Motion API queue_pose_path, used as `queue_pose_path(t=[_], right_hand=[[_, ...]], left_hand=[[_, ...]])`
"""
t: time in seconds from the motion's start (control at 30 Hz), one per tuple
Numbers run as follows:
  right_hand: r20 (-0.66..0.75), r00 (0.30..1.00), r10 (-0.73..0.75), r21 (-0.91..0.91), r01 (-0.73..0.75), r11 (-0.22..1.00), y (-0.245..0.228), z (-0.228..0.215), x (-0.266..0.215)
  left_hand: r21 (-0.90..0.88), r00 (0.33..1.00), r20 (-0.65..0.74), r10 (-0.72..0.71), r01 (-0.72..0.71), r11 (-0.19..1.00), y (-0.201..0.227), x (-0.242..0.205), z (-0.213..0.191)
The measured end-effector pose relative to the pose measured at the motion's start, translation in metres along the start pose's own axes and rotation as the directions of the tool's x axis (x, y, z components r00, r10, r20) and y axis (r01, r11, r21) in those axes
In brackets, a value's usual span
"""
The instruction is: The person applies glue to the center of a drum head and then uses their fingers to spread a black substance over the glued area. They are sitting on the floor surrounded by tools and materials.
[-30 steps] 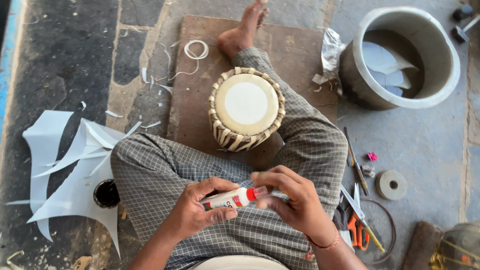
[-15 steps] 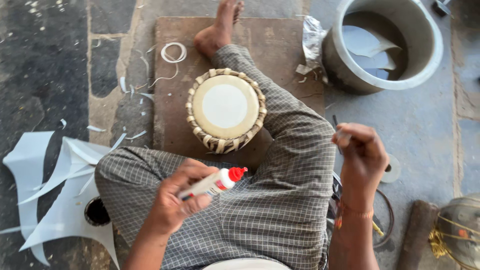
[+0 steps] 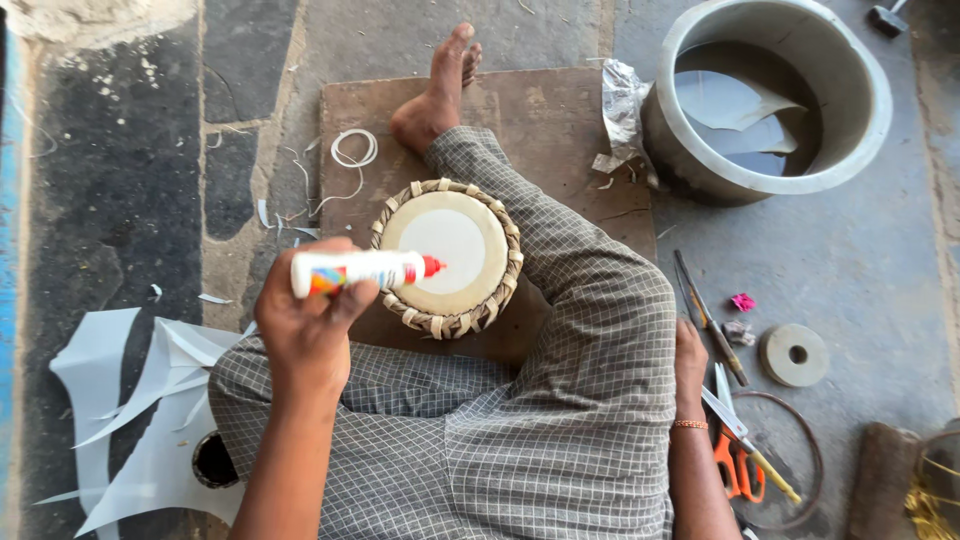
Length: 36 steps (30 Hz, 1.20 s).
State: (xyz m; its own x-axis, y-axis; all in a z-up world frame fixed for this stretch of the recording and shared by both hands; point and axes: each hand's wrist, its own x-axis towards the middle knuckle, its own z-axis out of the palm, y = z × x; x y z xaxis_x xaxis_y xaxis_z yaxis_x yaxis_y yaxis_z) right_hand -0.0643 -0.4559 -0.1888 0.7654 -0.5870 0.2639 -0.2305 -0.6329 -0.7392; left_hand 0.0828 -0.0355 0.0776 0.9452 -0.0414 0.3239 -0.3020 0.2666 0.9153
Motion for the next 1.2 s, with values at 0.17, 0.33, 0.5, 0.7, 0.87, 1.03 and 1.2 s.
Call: queue_pose_path(t=[0.17,0.33,0.5,0.7,0.87,1.03,1.2], right_hand=[[0.159,0.937,0.311,0.514,-0.348,0.785,0.02,0.017,0.005],[0.107,0.99,0.09,0.328,-0.12,0.937,0.031,0.026,-0.003],[0.065,0.998,0.005,0.149,-0.015,0.989,0.035,0.03,-0.011],[0.114,0.988,-0.104,0.024,0.102,0.994,0.045,0.038,-0.01],[0.119,0.982,-0.146,-0.003,0.147,0.989,0.054,0.04,-0.014],[0.135,0.986,0.102,0.001,-0.103,0.995,0.04,0.031,-0.008],[-0.029,0.986,0.166,0.067,-0.164,0.984,-0.025,-0.015,0.004]], left_hand=[[0.132,0.99,0.107,0.095,-0.109,0.985,0.002,0.031,0.016],[0.268,0.977,0.154,0.144,-0.182,0.946,0.004,0.043,0.028],[0.37,0.978,0.152,0.141,-0.189,0.91,0.002,0.046,0.034],[0.407,0.979,0.148,0.138,-0.187,0.894,0.005,0.046,0.039],[0.423,0.967,0.188,0.169,-0.235,0.875,0.013,0.046,0.044],[0.461,0.969,0.168,0.18,-0.239,0.855,0.02,0.045,0.049],[0.527,0.957,0.19,0.217,-0.286,0.8,0.021,0.044,0.05]])
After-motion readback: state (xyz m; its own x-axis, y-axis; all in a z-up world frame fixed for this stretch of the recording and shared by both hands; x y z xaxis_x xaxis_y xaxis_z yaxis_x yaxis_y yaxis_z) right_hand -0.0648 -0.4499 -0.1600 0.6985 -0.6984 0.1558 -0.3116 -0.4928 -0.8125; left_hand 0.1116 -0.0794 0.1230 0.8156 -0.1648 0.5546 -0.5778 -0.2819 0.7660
